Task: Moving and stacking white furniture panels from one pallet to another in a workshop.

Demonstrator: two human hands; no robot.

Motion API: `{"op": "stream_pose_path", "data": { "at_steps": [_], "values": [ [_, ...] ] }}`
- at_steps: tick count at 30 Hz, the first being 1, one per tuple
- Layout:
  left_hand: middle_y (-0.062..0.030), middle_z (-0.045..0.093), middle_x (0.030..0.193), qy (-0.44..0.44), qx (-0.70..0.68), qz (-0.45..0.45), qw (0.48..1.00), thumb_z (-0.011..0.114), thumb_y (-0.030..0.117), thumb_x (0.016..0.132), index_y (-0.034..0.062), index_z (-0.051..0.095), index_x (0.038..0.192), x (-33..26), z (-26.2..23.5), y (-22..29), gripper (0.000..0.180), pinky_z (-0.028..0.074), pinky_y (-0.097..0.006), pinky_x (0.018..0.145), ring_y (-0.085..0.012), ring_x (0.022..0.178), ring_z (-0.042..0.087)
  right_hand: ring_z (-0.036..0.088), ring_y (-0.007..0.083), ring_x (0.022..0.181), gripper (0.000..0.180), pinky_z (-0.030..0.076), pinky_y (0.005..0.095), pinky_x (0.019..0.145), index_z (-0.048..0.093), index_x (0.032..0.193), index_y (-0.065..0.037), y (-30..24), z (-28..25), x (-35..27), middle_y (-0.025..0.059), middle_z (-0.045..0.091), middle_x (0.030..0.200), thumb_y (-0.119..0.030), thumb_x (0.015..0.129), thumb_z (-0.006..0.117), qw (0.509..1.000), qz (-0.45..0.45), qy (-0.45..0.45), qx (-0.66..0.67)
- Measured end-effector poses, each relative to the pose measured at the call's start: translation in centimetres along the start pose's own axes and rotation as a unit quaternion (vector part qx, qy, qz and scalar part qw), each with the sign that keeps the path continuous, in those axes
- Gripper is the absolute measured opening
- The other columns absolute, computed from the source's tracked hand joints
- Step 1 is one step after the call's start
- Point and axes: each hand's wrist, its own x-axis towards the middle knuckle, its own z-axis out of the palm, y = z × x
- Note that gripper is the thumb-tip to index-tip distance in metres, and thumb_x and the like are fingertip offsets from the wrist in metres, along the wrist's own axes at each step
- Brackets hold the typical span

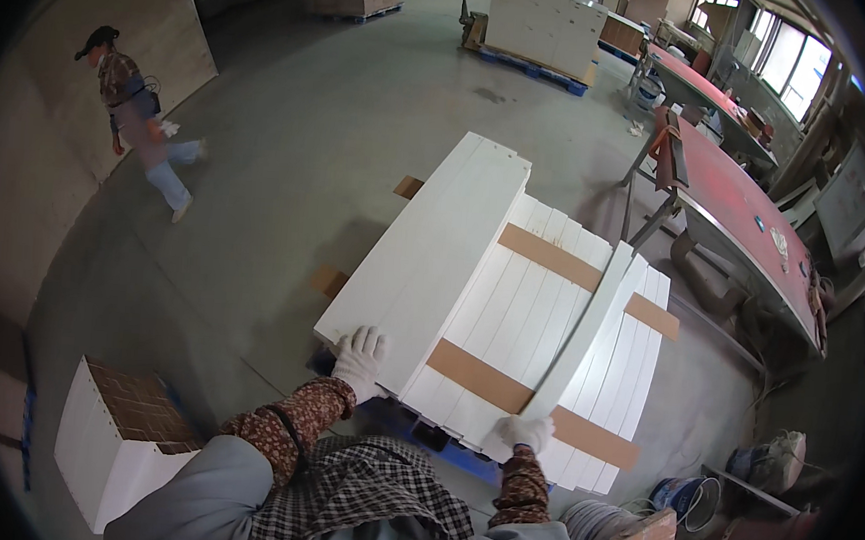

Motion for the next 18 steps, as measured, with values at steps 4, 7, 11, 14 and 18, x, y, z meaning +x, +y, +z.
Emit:
{"op": "stream_pose_path", "data": {
  "at_steps": [4, 7, 11, 14, 18],
  "values": [
    [-0.0221, 0.024, 0.159, -0.012, 0.002, -0.001, 1.0, 0.078, 0.066, 0.068, 0.0006, 0.023, 0.153, 0.1, -0.2, -0.1, 0.12, 0.02, -0.055, 0.116, -0.0373, 0.149, 0.019, 0.063, 0.0376, 0.109, 0.071, 0.052, 0.0419, 0.094, 0.053, 0.118, 0.007, -2.7, 4.0, -3.7, 0.0253, 0.061, 0.117, -0.029, 0.064, 0.08, 0.999, -0.039, -0.027, 0.019],
    [-0.0218, 0.024, 0.159, -0.006, -0.006, 0.009, 1.0, 0.078, 0.065, 0.068, 0.001, 0.023, 0.153, 0.4, -0.1, 0.5, 0.12, 0.021, -0.056, 0.116, -0.0375, 0.149, 0.019, 0.065, 0.0385, 0.106, 0.065, 0.054, 0.0435, 0.091, 0.06, 0.111, 0.008, -3.1, 7.0, -5.1, 0.0256, 0.063, 0.116, -0.028, 0.062, 0.081, 0.995, -0.033, -0.082, 0.04],
    [-0.0217, 0.024, 0.159, -0.005, -0.009, -0.005, 1.0, 0.078, 0.065, 0.068, 0.0012, 0.022, 0.154, -0.2, 0.2, -0.2, 0.12, 0.021, -0.056, 0.116, -0.0378, 0.149, 0.019, 0.064, 0.0383, 0.108, 0.064, 0.054, 0.0434, 0.091, 0.061, 0.11, 0.007, -8.0, 3.8, -10.8, 0.0247, 0.064, 0.115, -0.03, 0.062, 0.082, 0.972, -0.074, -0.223, 0.018],
    [-0.022, 0.024, 0.159, 0.001, -0.01, 0.005, 1.0, 0.078, 0.064, 0.069, 0.0011, 0.022, 0.154, 0.1, 0.5, 0.1, 0.12, 0.021, -0.056, 0.116, -0.038, 0.149, 0.019, 0.066, 0.0396, 0.104, 0.067, 0.054, 0.0457, 0.089, 0.059, 0.111, 0.006, -6.7, 9.5, -11.5, 0.0248, 0.066, 0.111, -0.039, 0.066, 0.08, 0.976, -0.183, -0.113, 0.018],
    [-0.0226, 0.024, 0.159, -0.021, -0.015, 0.003, 1.0, 0.078, 0.064, 0.07, 0.0012, 0.023, 0.153, -0.2, -0.2, 0.2, 0.118, 0.021, -0.056, 0.115, -0.0382, 0.149, 0.019, 0.066, 0.043, 0.104, 0.081, 0.053, 0.0481, 0.09, 0.046, 0.121, 0.008, -7.7, 11.9, -12.8, 0.0299, 0.066, 0.106, -0.043, 0.067, 0.079, 0.97, -0.173, -0.161, 0.057]
  ]
}}
